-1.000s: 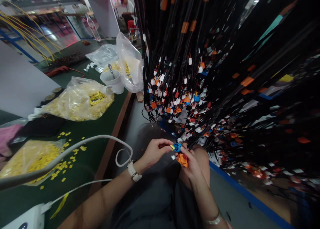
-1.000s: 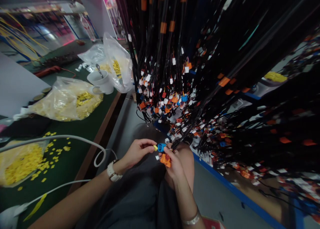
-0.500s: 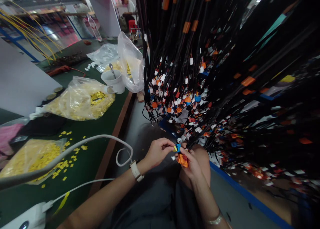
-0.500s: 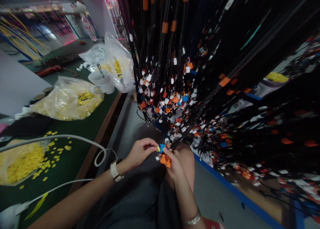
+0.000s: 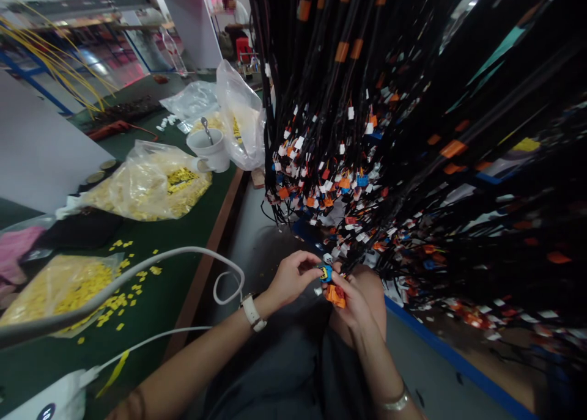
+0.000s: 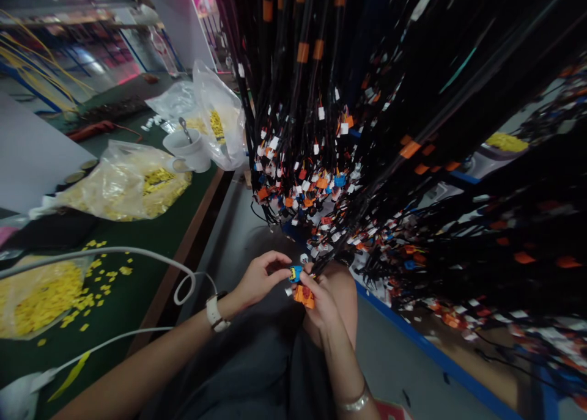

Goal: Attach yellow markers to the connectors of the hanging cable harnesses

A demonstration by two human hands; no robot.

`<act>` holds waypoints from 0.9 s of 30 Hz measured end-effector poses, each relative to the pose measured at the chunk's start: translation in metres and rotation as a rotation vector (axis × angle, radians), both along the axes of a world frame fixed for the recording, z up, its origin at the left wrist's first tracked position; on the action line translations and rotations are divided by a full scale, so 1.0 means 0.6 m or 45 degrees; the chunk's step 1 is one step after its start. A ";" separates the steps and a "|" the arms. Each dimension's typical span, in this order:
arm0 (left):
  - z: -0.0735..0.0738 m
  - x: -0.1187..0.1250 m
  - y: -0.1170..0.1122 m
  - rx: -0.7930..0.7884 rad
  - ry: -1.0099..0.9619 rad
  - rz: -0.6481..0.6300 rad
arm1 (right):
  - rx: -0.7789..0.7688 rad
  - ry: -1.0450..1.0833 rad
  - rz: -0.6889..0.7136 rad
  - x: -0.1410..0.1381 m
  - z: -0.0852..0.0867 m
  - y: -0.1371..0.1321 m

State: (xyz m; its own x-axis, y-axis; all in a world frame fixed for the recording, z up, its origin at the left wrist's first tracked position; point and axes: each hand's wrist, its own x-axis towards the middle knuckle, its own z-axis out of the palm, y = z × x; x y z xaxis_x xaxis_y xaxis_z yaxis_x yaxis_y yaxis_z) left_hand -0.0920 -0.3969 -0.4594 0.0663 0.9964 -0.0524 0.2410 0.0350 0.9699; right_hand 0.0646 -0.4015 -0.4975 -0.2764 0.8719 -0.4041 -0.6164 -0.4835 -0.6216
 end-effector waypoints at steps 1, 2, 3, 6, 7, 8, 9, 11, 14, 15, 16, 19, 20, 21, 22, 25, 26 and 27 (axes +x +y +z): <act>-0.002 0.000 0.001 -0.041 -0.052 -0.016 | 0.001 0.005 0.006 0.001 -0.001 0.000; -0.004 0.000 0.001 -0.075 -0.092 -0.033 | 0.001 0.008 0.016 0.002 -0.003 -0.001; -0.005 0.000 0.001 -0.098 -0.116 -0.052 | 0.001 0.009 0.025 0.003 -0.004 -0.001; -0.006 0.002 -0.001 -0.109 -0.108 -0.080 | 0.012 0.005 0.049 0.004 -0.006 -0.001; -0.006 0.002 -0.002 -0.104 -0.090 -0.077 | 0.021 0.006 0.053 0.004 -0.007 -0.001; -0.005 0.003 -0.003 -0.096 -0.068 -0.067 | 0.031 0.009 0.055 0.004 -0.007 -0.001; -0.005 0.003 -0.004 -0.085 -0.045 -0.056 | 0.041 0.013 0.059 0.003 -0.007 -0.001; -0.004 0.003 -0.005 -0.074 -0.024 -0.043 | 0.047 0.013 0.063 0.003 -0.006 -0.002; -0.002 0.002 -0.004 -0.134 -0.143 -0.084 | 0.016 0.012 0.053 0.003 -0.007 -0.002; -0.002 0.002 -0.004 -0.175 -0.213 -0.108 | 0.006 0.017 0.044 0.003 -0.008 -0.003; -0.001 0.002 -0.003 -0.216 -0.283 -0.129 | 0.001 0.026 0.036 0.004 -0.009 -0.003; 0.000 0.005 -0.003 -0.274 -0.385 -0.142 | 0.010 0.050 0.026 0.003 -0.011 -0.003; 0.000 0.006 -0.004 -0.267 -0.374 -0.126 | 0.014 0.050 0.028 0.003 -0.012 -0.003; -0.001 0.007 -0.004 -0.256 -0.350 -0.104 | 0.016 0.047 0.031 0.003 -0.012 -0.003; -0.001 0.008 -0.005 -0.247 -0.324 -0.082 | 0.019 0.041 0.036 0.003 -0.011 -0.004; -0.003 0.009 -0.007 -0.257 -0.285 -0.036 | 0.039 0.014 0.074 0.003 -0.009 -0.005; -0.003 0.009 -0.008 -0.266 -0.281 -0.026 | 0.052 0.008 0.095 0.003 -0.008 -0.006; -0.004 0.009 -0.008 -0.274 -0.282 -0.019 | 0.066 0.004 0.119 0.004 -0.007 -0.006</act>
